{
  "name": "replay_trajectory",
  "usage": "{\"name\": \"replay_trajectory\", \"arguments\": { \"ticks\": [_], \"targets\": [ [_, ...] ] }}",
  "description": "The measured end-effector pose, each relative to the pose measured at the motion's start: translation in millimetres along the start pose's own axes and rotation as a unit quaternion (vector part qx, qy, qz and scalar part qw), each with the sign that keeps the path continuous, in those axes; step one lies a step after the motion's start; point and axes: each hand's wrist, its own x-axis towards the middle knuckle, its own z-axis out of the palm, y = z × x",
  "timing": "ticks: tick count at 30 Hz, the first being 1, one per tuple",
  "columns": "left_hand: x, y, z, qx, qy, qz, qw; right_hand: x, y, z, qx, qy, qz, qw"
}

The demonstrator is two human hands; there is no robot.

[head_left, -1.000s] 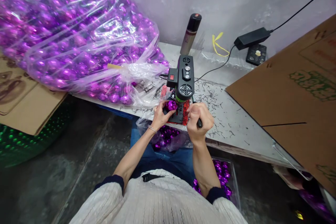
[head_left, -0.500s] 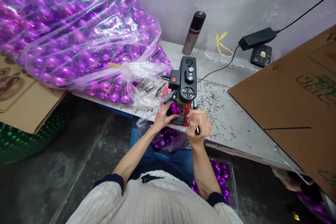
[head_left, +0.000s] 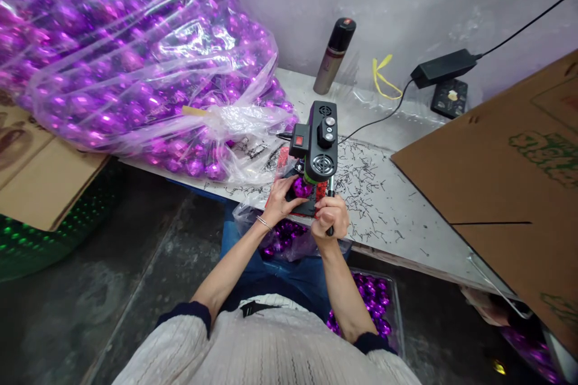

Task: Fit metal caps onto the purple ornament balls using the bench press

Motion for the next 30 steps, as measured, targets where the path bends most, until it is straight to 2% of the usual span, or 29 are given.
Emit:
{"name": "replay_trajectory", "arguments": {
  "ticks": [10, 15, 17, 22, 24, 26, 30],
  "targets": [
    [1, -3, 1.0, -0.003, 0.002, 0.006, 1.000, -11, 6, 2, -0.008, -0.009, 0.027, 1.000],
    [3, -4, 0.8, -0.010, 0.004, 0.011, 1.000, -11, 7, 2, -0.020, -0.033, -0.022, 0.999],
    [4, -4, 1.4, -0.009, 0.001, 0.006, 1.000, -4, 3, 1, -0.014, -0.032, -0.019, 0.999],
    [5, 0, 1.4, -0.023, 0.006, 0.014, 1.000, 37, -18, -6, 0.006, -0.027, 0.062, 0.998],
    [-6, 6, -2.5, -0.020, 0.023, 0.031, 0.999, 54, -26, -9, 0.012, -0.040, 0.096, 0.995],
    [-29, 12, -8.9, 0.001, 0.027, 0.059, 0.998, 62, -31, -11, 0.023, -0.049, 0.110, 0.992],
    [-91, 17, -19.5, 0.079, -0.051, 0.130, 0.987, 58, -31, -11, 0.022, -0.048, 0.091, 0.994]
  ]
}}
